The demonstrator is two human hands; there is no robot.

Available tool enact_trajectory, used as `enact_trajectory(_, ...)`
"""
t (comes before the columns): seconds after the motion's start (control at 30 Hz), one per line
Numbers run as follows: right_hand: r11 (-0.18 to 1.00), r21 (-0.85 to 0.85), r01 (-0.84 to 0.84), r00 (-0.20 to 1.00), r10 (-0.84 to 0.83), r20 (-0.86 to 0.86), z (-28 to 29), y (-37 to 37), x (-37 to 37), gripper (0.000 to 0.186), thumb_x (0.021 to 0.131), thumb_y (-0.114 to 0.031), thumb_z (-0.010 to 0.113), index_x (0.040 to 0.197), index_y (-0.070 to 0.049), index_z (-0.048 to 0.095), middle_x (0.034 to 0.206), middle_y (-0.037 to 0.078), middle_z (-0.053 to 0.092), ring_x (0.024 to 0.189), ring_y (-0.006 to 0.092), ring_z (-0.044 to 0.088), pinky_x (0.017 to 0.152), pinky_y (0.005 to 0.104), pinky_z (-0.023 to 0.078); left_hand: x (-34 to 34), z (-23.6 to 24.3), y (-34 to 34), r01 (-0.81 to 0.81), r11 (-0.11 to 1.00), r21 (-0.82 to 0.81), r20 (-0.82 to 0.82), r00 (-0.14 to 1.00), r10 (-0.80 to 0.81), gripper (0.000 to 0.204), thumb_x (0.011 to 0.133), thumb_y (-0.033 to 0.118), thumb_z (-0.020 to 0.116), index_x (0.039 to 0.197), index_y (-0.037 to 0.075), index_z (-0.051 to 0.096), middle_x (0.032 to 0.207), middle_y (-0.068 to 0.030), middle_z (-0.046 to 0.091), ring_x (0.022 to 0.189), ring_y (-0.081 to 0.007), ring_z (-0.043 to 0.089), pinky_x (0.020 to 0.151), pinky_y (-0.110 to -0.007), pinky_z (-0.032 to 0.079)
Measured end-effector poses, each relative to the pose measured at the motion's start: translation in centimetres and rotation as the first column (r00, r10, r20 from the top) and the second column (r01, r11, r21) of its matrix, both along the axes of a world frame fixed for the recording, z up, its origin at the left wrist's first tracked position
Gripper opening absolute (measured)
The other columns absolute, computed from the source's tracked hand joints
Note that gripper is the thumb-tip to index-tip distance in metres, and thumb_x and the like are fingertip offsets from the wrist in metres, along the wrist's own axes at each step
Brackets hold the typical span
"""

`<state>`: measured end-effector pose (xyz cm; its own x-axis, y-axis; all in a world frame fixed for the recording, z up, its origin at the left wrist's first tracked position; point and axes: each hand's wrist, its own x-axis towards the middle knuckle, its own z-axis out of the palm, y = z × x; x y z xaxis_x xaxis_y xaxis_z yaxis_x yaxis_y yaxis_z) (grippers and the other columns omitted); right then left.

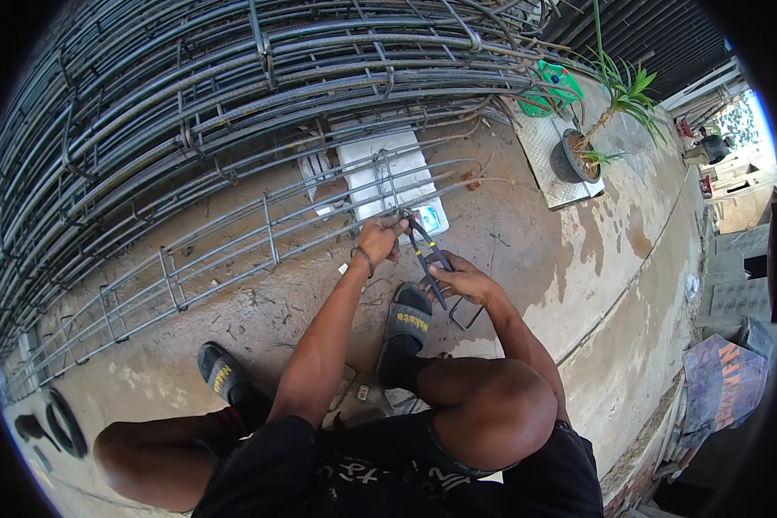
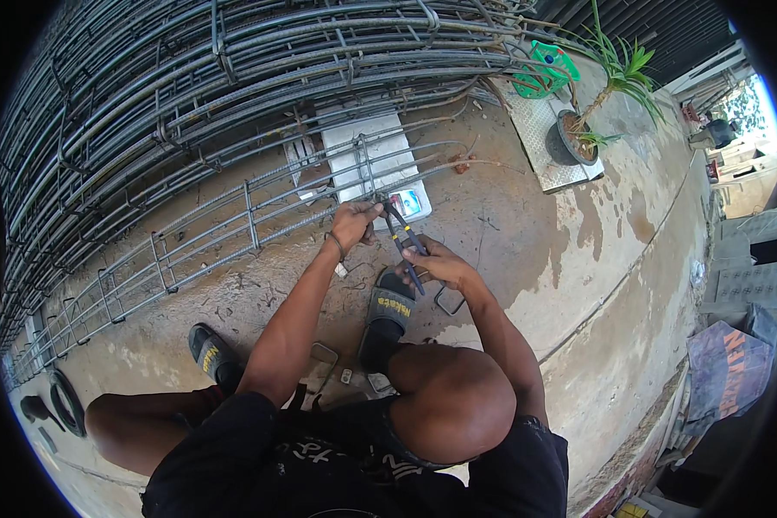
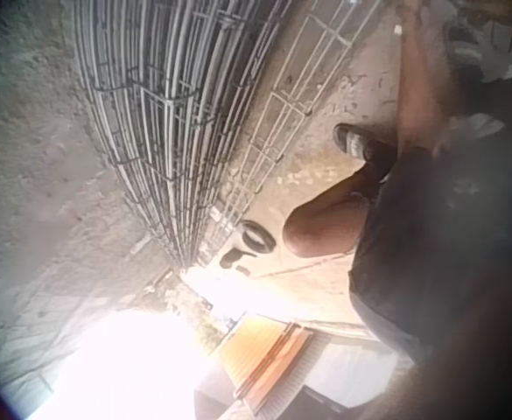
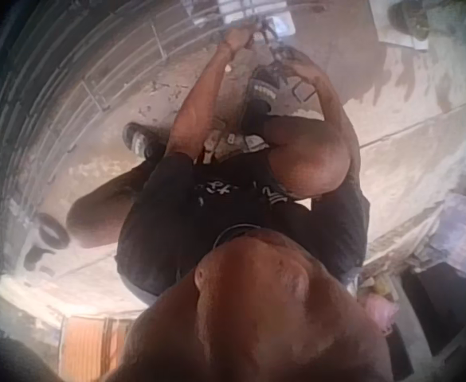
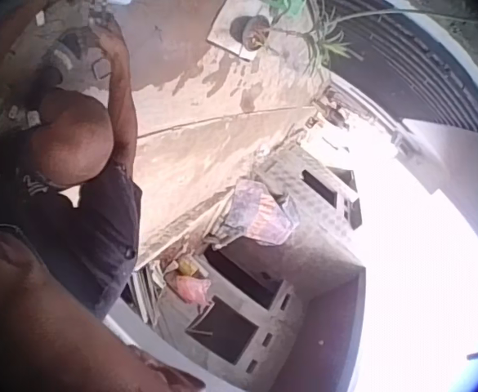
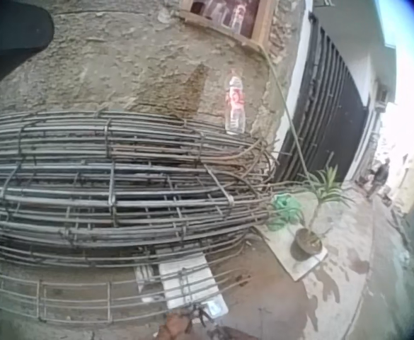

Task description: The person secures rebar segments together by hand and with pliers, using thin metal wire to tie the intersections of a rebar cage structure.

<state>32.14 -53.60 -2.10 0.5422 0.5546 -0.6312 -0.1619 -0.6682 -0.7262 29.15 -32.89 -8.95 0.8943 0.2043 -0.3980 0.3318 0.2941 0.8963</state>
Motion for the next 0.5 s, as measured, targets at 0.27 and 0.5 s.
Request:
enact_trajectory(0.27,0.78,-0.611,-0.137,0.534,0.578,0.618,1.1,0.6,0.6,0.036,0.08,-0.007,0.056,0.115,-0.002,0.052,0.119,0.03,0.05,0.11,0.046,0.048,0.088,0.058,0.041,-0.1,0.1,-7.1,-0.364,0.915,-0.173,-0.075,0.931,0.356,0.036,0.095,0.036,0.05,0.092,0.002,0.063,0.059,-0.0005,0.053,0.048,-0.0075,0.048,0.038,-0.024,0.04)
enact_trajectory(0.5,0.644,-0.753,0.136,0.008,0.759,0.651,1.0,0.4,0.4,0.049,0.084,-0.011,0.048,0.129,0.007,0.042,0.134,0.028,0.035,0.124,0.0454,0.033,0.104,0.0668,0.016,0.0,2.4,-8.0,-0.479,0.72,0.502,0.066,0.852,0.52,0.029,0.093,0.026,0.05,0.09,0.002,0.065,0.08,-0.0255,0.063,0.077,-0.0448,0.059,0.063,-0.047,0.044)
